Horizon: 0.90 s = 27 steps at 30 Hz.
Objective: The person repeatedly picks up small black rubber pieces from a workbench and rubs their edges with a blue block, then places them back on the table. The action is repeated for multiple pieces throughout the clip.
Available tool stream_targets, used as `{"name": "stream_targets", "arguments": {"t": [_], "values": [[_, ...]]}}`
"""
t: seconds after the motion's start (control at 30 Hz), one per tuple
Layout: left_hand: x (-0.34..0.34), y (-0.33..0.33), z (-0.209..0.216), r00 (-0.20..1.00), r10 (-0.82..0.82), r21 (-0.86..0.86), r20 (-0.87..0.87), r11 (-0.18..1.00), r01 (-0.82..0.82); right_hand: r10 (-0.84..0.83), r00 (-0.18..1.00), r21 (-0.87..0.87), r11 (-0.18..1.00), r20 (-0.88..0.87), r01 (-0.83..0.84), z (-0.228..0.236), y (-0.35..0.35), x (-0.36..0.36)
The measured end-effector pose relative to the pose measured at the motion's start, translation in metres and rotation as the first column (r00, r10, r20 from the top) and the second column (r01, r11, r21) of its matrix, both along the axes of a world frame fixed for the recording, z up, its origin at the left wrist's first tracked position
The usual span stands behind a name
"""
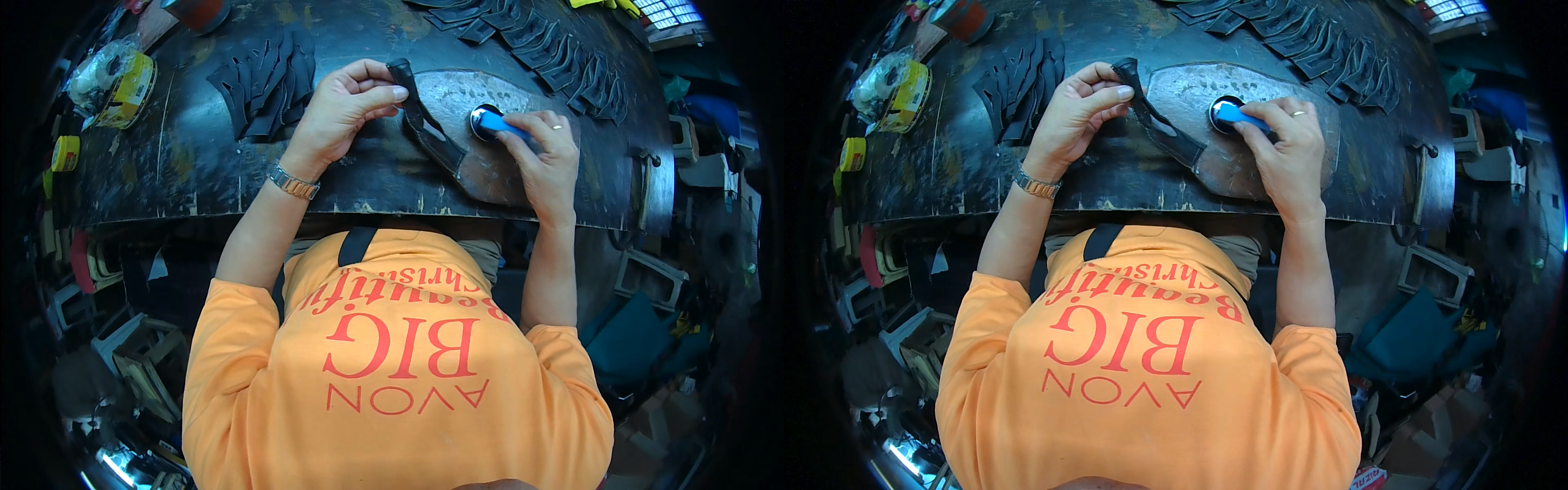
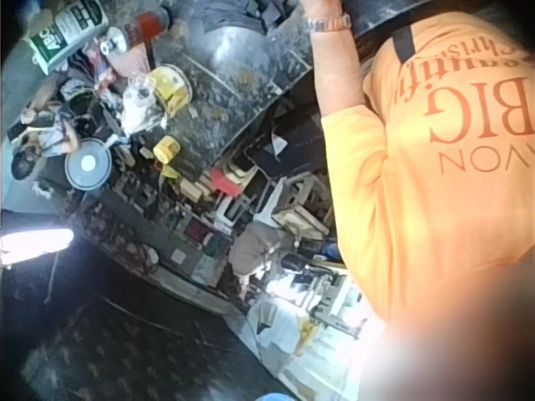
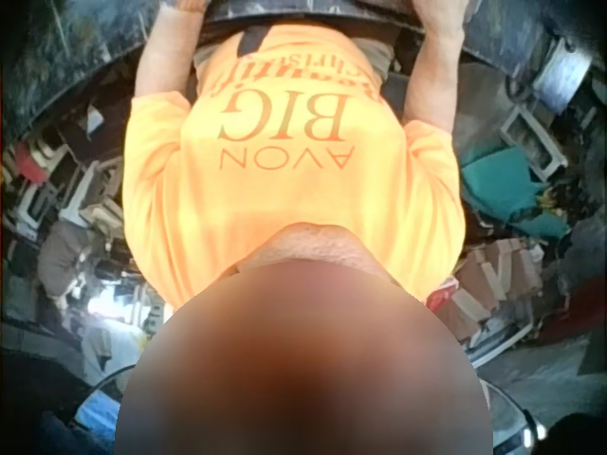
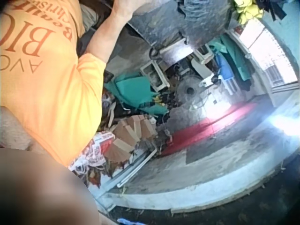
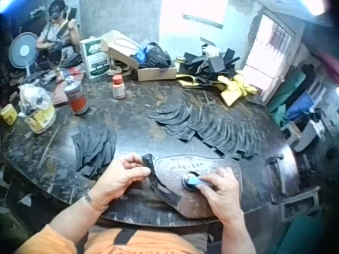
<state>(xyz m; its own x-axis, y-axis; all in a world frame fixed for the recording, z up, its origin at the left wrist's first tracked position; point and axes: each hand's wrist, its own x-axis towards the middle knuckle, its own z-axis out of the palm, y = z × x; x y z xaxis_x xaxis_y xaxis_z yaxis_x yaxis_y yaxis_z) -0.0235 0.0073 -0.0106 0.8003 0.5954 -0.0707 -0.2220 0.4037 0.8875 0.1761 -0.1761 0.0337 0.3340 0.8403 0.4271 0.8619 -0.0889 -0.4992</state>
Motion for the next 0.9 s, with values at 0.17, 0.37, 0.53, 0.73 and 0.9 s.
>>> {"name": "stream_targets", "arguments": {"t": [0.17,0.37,0.53,0.73,0.9], "values": [[0.004,-0.005,0.003,0.998,0.022,0.019,0.056,1.000,-0.023,0.127,0.934,0.191,0.979,-0.335,-0.065,0.007,0.002,-0.017],[0.005,-0.012,0.006,0.998,0.048,0.128,0.038,0.990,-0.052,0.176,0.907,0.285,0.956,-0.384,-0.065,0.000,0.015,-0.040],[0.004,-0.014,0.009,0.998,0.043,0.161,0.038,0.986,-0.048,0.196,0.915,0.275,0.956,-0.353,-0.099,0.001,0.022,-0.044],[0.003,-0.013,0.006,0.998,0.047,0.130,0.042,0.990,-0.052,0.181,0.932,0.239,0.965,-0.315,-0.106,-0.001,0.019,-0.043],[0.000,-0.011,0.004,0.998,0.044,0.044,0.040,0.998,-0.046,0.169,0.953,0.210,0.971,-0.253,-0.117,-0.006,0.009,-0.041]]}}
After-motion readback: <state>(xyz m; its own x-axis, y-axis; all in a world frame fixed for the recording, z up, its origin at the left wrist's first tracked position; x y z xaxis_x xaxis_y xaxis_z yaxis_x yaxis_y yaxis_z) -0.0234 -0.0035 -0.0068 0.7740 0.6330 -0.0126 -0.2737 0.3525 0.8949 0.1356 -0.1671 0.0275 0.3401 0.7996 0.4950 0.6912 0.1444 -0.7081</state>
